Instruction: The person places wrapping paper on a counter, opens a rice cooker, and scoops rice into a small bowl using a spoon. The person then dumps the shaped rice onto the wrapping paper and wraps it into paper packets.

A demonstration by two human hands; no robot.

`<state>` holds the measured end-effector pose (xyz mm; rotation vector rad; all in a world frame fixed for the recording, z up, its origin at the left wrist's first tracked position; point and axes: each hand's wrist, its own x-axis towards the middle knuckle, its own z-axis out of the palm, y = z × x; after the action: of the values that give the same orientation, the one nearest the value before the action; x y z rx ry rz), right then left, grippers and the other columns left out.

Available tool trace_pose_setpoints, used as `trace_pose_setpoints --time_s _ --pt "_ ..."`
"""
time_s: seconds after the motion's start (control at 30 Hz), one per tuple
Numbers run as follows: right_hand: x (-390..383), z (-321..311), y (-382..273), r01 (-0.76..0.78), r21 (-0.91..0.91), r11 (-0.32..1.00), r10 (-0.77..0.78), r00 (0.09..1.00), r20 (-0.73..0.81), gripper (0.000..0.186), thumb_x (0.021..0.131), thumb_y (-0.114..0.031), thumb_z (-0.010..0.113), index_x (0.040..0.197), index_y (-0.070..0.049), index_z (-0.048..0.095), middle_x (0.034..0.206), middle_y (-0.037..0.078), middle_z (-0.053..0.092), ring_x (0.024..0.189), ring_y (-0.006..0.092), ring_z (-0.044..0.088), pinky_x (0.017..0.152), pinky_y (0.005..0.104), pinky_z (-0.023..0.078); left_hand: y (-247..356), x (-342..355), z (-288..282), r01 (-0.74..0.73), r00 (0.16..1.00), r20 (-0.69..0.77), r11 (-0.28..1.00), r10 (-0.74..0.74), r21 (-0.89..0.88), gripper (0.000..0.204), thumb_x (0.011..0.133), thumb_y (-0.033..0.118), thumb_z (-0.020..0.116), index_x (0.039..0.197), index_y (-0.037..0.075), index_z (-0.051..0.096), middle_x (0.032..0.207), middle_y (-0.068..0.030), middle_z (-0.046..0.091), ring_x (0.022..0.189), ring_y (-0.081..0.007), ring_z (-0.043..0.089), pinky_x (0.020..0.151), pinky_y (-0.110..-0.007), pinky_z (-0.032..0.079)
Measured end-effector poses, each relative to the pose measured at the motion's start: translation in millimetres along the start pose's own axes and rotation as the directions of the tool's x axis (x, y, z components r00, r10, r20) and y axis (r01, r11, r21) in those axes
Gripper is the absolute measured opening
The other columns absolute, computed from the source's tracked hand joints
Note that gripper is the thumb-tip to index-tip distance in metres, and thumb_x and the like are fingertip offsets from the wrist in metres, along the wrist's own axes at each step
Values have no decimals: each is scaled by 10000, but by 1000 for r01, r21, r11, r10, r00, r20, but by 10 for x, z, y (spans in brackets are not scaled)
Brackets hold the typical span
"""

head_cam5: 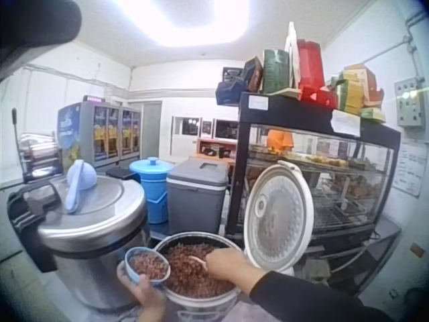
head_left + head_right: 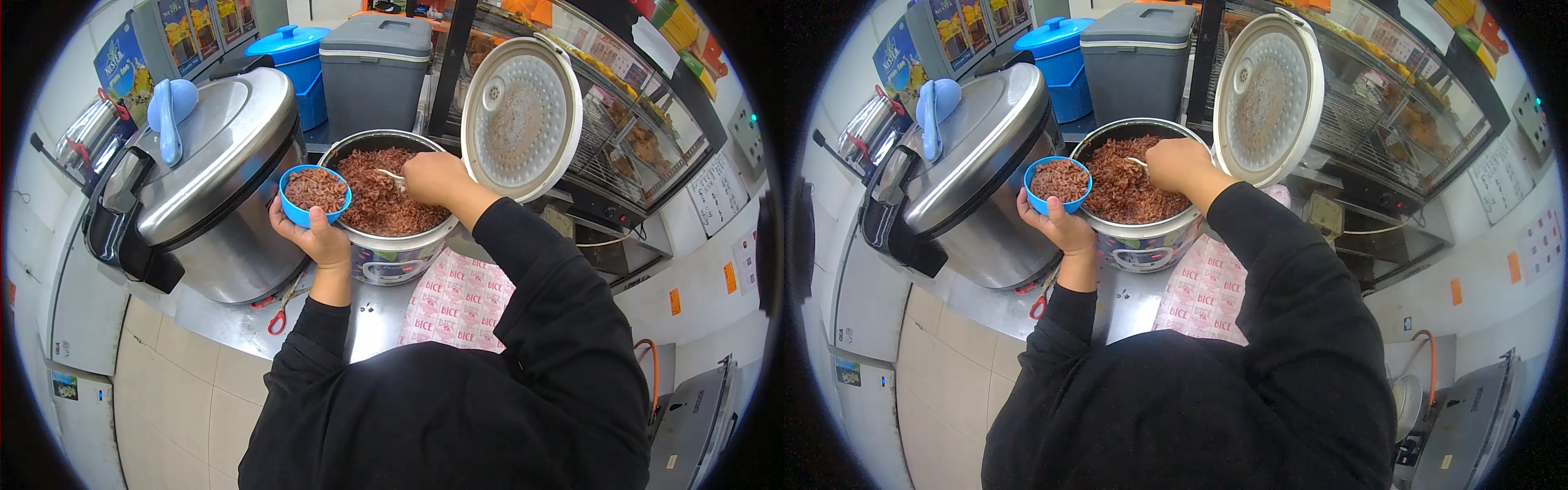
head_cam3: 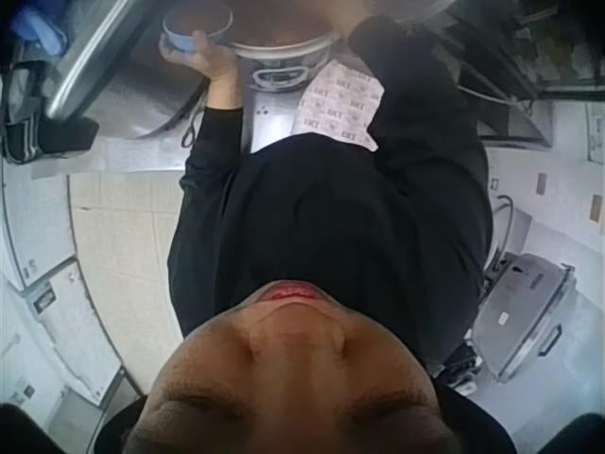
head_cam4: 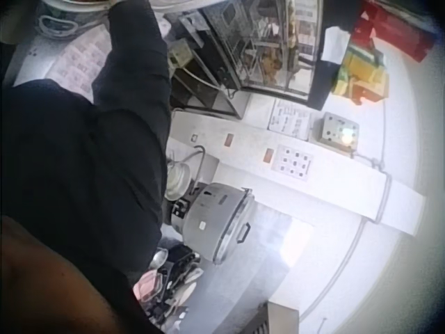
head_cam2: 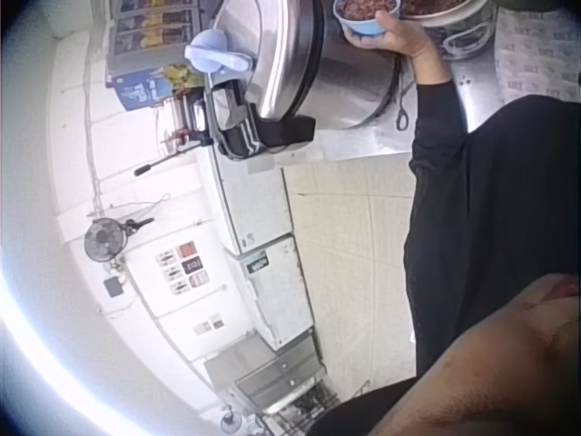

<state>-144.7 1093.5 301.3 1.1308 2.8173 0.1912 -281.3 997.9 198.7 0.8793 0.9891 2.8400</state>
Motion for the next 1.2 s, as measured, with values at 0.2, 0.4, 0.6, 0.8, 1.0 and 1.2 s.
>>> trace_pose_setpoints --time_s 0.2,0.4,0.6,0.8,1.0,1.2 --pt "-128 -77 -72 -1 64 998 -2 999 41 217 749 -168 566 889 -45 678 916 150 658 841 303 644 703 393 517 47 -3 5 20 1000 3 1000 -20 -8 681 749 337 628 1242 62 247 1258 -145 338 1133 -269 428 943 -376 427" --pt "-125 -72 -63 -41 100 994 36 998 55 220 750 -183 551 869 -45 675 912 171 648 832 313 637 715 408 510 35 -8 20 37 999 17 999 -37 4 668 747 306 625 1247 75 247 1238 -145 349 1129 -267 431 946 -378 424" --pt "-251 -123 -210 -16 88 996 10 997 73 220 734 -161 580 890 -38 676 919 151 658 858 298 642 711 389 515 18 -12 19 2 1000 17 1000 -3 30 632 782 300 594 1253 73 240 1219 -161 377 1101 -268 455 931 -380 429" --pt "-393 -176 -316 -10 162 987 -5 996 92 225 733 -146 564 885 -20 673 915 164 655 863 303 639 726 390 513 0 -4 24 1 1000 16 1000 -1 26 638 772 284 623 1242 60 256 1214 -145 363 1102 -253 445 946 -368 411" --pt "-292 -132 -226 -11 269 963 -43 980 195 259 745 -146 551 929 -3 664 932 196 642 879 324 630 740 405 503 -40 15 -8 -71 997 44 987 66 147 601 830 310 578 1255 58 235 1202 -169 395 1078 -253 465 922 -367 420" --pt "-3 106 -31 145 121 982 -171 954 246 242 759 -161 553 881 10 673 913 213 634 842 340 626 720 407 493 131 20 64 -53 997 72 972 38 228 641 789 277 644 1252 35 272 1194 -151 383 1080 -244 444 939 -368 381"
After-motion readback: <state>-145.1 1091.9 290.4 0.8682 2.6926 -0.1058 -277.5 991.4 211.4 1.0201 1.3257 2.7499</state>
